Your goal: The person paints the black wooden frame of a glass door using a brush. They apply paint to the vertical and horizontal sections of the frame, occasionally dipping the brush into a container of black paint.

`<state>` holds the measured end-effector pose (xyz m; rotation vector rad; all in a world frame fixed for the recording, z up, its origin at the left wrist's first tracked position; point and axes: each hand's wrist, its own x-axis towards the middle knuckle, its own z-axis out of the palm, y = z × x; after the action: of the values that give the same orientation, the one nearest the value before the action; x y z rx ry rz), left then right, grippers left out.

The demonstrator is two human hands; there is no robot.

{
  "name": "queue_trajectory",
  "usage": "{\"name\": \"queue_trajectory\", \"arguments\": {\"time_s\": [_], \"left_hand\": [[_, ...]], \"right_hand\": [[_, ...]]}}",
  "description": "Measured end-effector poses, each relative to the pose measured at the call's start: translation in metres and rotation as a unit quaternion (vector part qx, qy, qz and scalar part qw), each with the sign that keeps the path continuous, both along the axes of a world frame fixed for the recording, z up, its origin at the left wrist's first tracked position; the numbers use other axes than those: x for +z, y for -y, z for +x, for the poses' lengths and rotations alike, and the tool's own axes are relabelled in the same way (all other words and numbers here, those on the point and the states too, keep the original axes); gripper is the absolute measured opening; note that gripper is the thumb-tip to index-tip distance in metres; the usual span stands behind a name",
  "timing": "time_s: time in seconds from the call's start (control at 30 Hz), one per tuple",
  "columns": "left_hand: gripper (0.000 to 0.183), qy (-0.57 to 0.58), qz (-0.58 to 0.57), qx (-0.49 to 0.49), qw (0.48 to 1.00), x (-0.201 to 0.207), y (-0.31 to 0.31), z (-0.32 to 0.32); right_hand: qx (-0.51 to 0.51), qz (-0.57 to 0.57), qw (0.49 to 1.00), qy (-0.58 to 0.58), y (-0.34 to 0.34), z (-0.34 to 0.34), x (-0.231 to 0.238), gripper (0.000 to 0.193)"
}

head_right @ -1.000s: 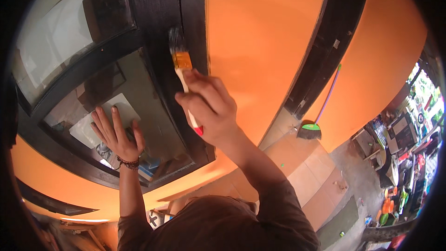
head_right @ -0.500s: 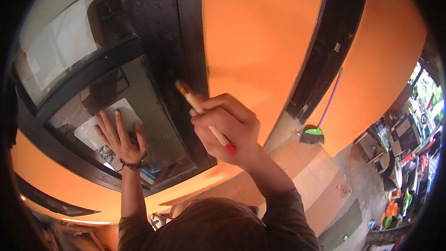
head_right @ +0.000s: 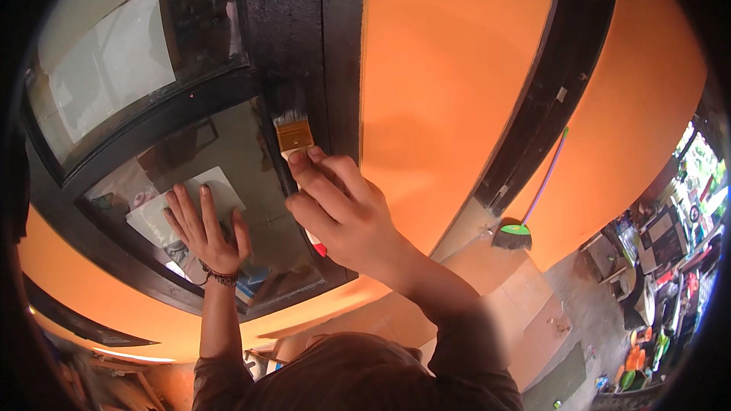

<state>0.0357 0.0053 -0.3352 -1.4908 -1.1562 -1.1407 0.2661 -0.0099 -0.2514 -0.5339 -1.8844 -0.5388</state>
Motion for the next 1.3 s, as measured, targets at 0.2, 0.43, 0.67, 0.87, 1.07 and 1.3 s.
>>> {"name": "queue_trajectory", "arguments": {"time_s": [0.2, 0.43, 0.67, 0.87, 1.07, 1.3], "left_hand": [[0.06, -0.005, -0.008, -0.02, 1.0, 0.002, 0.0, 0.002], [0.059, -0.008, -0.003, -0.011, 1.0, 0.001, 0.001, 0.0], [0.061, -0.005, -0.004, -0.02, 1.0, 0.002, 0.0, 0.001], [0.059, -0.003, -0.001, -0.015, 1.0, 0.001, -0.001, 0.002], [0.06, -0.007, 0.005, -0.02, 1.0, 0.004, -0.002, 0.004], [0.059, -0.006, 0.009, 0.0, 1.0, -0.002, -0.002, -0.003]], "right_hand": [[-0.021, -0.024, 0.997, 0.064, 0.007, 0.01, -0.005, 0.017], [0.095, -0.046, 0.994, -0.027, 0.023, 0.05, 0.022, 0.027], [-0.021, 0.077, 0.997, 0.02, -0.023, 0.033, 0.028, 0.018], [-0.074, 0.067, 0.992, 0.08, -0.017, 0.033, -0.021, 0.014], [-0.041, -0.036, 0.99, 0.133, 0.009, 0.044, -0.034, 0.013], [0.142, 0.08, 0.987, -0.014, 0.022, 0.049, 0.097, 0.019]]}}
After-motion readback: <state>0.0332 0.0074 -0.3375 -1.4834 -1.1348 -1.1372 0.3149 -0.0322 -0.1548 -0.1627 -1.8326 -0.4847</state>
